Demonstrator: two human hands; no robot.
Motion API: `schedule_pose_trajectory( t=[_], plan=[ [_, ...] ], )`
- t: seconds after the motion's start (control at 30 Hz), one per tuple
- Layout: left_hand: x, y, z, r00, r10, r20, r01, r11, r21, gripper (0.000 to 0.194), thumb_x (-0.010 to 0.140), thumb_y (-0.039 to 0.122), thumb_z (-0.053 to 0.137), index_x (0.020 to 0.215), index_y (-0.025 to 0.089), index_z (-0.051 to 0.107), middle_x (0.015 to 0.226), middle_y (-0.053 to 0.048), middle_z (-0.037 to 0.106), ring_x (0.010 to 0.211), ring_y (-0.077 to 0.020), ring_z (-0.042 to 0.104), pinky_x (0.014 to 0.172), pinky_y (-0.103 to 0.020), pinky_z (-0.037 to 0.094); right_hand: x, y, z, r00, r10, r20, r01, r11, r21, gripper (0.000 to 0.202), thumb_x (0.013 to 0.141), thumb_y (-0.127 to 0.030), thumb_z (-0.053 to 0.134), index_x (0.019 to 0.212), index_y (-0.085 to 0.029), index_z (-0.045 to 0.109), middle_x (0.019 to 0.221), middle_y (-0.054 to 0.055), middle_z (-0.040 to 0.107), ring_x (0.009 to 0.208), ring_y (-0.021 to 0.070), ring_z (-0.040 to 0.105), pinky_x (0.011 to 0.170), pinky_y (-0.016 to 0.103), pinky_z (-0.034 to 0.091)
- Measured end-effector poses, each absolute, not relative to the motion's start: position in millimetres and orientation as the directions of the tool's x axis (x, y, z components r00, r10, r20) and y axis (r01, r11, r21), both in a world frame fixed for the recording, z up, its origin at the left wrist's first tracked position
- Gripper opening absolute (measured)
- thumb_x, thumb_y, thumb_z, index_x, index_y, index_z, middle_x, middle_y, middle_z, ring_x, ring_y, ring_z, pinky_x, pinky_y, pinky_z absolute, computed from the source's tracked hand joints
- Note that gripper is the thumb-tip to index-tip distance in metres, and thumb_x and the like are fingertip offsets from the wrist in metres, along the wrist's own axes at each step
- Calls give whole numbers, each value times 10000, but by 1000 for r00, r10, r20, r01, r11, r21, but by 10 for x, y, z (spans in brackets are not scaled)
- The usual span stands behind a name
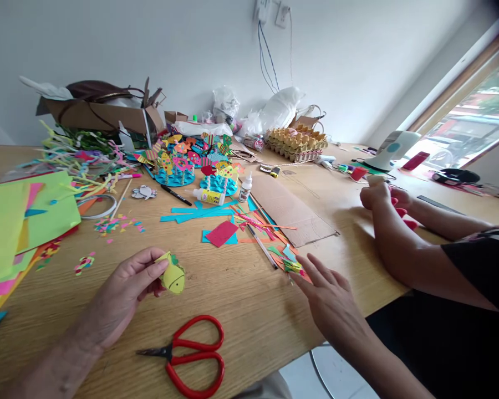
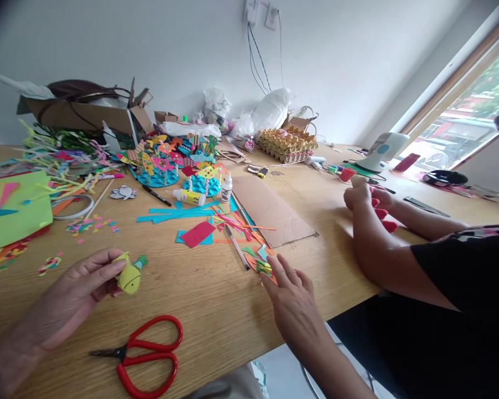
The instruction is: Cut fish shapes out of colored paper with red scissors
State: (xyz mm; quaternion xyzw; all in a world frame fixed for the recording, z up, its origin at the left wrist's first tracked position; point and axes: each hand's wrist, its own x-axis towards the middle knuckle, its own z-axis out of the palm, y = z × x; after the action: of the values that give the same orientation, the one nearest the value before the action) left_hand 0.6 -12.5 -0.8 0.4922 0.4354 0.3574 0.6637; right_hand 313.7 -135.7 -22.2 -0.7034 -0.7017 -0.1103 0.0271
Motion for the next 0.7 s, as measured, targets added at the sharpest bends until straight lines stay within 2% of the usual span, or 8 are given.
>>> schedule_pose_trajectory(
  t=[0.07, 0.2, 0.3, 0.4, 0.47, 0.53, 0.6, 0.7],
  plan=[
    [40, -141, 29, 387, 897, -213, -21, 239, 971, 124, 739, 309, 638, 684, 202, 607, 632, 40, 594, 599, -109, 498, 533, -184, 420, 3050, -1343, -133, -48, 963, 264, 999, 43, 26, 412, 799, -26, 372, 1067, -176, 647, 1264, 152, 549, 1194, 305, 461, 877, 468, 425],
    [125, -175, 88, 420, 893, -163, 83, 141, 987, 174, 743, 318, 601, 635, 184, 579, 586, 26, 562, 565, -120, 470, 524, -207, 394, 2591, -1227, 121, -186, 936, 298, 879, 294, -375, 300, 884, -131, 375, 1079, -197, 593, 1193, 118, 580, 1035, 195, 586, 829, 310, 502],
    [160, -186, 94, 464, 877, -121, 157, 53, 986, 188, 745, 335, 587, 626, 190, 571, 559, 36, 521, 544, -123, 452, 519, -216, 376, 2208, -1025, 284, -202, 935, 290, 719, 343, -605, 220, 881, -161, 440, 1043, -186, 586, 1087, 90, 619, 947, 165, 607, 794, 264, 499],
    [162, -179, 93, 523, 849, -78, 285, -88, 954, 186, 752, 345, 582, 637, 199, 593, 550, 41, 502, 542, -132, 457, 508, -219, 348, 1970, -775, 381, -263, 944, 199, 651, 326, -686, 215, 872, -209, 503, 1072, -174, 575, 989, 71, 641, 824, 152, 614, 696, 245, 489],
    [158, -173, 104, 563, 826, -33, 359, -208, 910, 182, 755, 328, 578, 629, 200, 605, 547, 41, 507, 542, -133, 453, 506, -218, 327, 1891, -631, 421, -312, 937, 157, 670, 334, -663, 137, 858, -232, 536, 936, -158, 622, 907, 58, 646, 757, 144, 593, 643, 231, 454],
    [156, -169, 120, 592, 806, -3, 404, -294, 866, 189, 755, 299, 573, 601, 194, 601, 549, 43, 508, 541, -128, 442, 502, -215, 308, 1853, -528, 445, -369, 925, 90, 696, 339, -633, 97, 826, -182, 564, 767, -153, 636, 731, 18, 629, 652, 126, 549, 576, 213, 397],
    [155, -167, 132, 610, 793, -5, 426, -322, 845, 196, 753, 286, 572, 585, 188, 589, 546, 47, 486, 532, -121, 422, 490, -213, 287, 1842, -467, 447, -396, 917, 38, 654, 312, -689, 139, 786, -113, 575, 659, -151, 615, 600, -25, 564, 555, 98, 479, 515, 196, 330],
    [146, -170, 142, 598, 800, -42, 398, -250, 883, 185, 747, 297, 585, 600, 186, 565, 539, 56, 437, 521, -115, 392, 483, -215, 277, 1850, -427, 395, -345, 937, 42, 527, 231, -818, 158, 744, -77, 577, 607, -154, 573, 538, -55, 498, 510, 81, 428, 484, 187, 288]
  ],
)
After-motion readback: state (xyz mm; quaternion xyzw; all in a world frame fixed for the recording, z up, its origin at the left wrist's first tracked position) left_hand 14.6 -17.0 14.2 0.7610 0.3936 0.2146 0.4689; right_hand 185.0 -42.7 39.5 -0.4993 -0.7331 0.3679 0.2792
